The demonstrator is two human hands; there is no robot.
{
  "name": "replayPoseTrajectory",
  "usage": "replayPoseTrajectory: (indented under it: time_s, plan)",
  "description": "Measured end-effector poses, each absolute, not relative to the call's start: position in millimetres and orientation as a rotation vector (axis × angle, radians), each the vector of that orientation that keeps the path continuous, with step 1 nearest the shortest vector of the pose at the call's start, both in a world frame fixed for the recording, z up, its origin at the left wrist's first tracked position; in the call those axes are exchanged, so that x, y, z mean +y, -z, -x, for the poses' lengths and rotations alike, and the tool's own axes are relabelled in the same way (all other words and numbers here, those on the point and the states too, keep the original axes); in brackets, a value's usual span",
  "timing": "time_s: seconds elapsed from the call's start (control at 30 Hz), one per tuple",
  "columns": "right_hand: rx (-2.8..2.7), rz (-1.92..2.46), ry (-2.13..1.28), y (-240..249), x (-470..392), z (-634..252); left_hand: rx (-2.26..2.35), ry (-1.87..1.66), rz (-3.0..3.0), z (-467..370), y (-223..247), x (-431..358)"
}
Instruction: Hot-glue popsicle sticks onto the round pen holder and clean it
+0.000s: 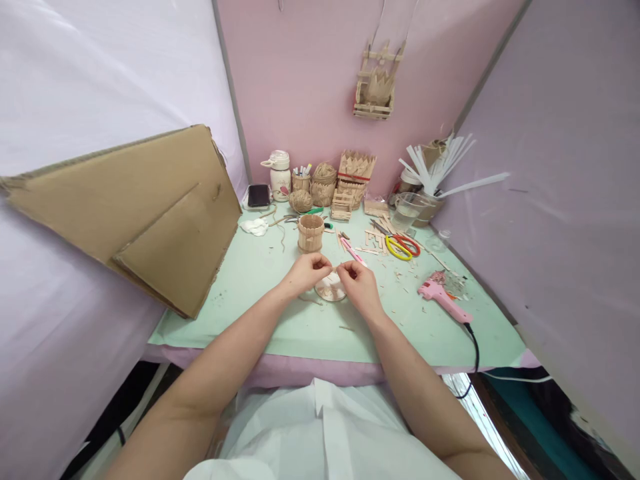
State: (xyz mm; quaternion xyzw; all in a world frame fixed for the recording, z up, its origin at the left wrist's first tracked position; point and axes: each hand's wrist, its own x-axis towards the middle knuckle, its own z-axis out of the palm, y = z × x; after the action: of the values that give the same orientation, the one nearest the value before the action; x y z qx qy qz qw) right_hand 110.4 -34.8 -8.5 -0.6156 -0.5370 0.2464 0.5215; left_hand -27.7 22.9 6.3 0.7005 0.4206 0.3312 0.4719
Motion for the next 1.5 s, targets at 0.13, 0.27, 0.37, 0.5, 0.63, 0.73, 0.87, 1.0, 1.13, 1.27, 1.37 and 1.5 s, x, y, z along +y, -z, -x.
replayPoseTrajectory:
  time_s: [0.13, 0.27, 0.37, 0.5, 0.63, 0.73, 0.87, 1.0, 1.13, 1.27, 1.37, 1.5]
  plan:
    - [-1.289, 1.463, -0.584, 8.7, -34.5, -110.9, 1.024, -0.819, -1.65, 27.8, -9.8, 21.7]
    - [-1.263, 1.452, -0.58, 8.6, -34.6, -111.7, 0.998, -0.837, -1.475, 28.6, -16.2, 19.7]
    - [-1.231, 1.432, -0.579, 7.9, -36.0, -112.4, 0.999, -0.867, -1.403, 29.2, -19.4, 19.2]
    - [-1.192, 1.404, -0.558, 4.8, -39.3, -113.7, 0.979, -0.879, -1.362, 29.7, -18.3, 20.3]
    - [-1.202, 1.396, -0.549, 2.7, -40.9, -114.1, 0.927, -0.879, -1.381, 29.8, -17.3, 19.8]
    - [-1.213, 1.389, -0.56, 3.7, -40.1, -113.8, 0.874, -0.909, -1.41, 29.2, -18.8, 17.8]
    - [-1.206, 1.373, -0.631, 6.2, -38.5, -113.8, 0.85, -0.938, -1.425, 28.1, -19.0, 16.5]
    - [-1.222, 1.358, -0.663, 6.2, -38.8, -113.3, 0.829, -0.942, -1.437, 27.7, -16.6, 17.5]
    - [-1.227, 1.367, -0.654, 4.7, -39.7, -112.2, 0.83, -0.936, -1.432, 27.8, -16.2, 17.7]
    - [-1.232, 1.384, -0.627, 4.7, -40.0, -112.3, 0.833, -0.93, -1.437, 28.0, -16.9, 16.8]
    - [-1.242, 1.393, -0.614, 4.9, -40.1, -113.1, 0.826, -0.93, -1.443, 27.7, -16.7, 16.5]
    - [-1.253, 1.397, -0.622, 4.3, -40.3, -114.4, 0.83, -0.902, -1.466, 27.6, -16.6, 16.5]
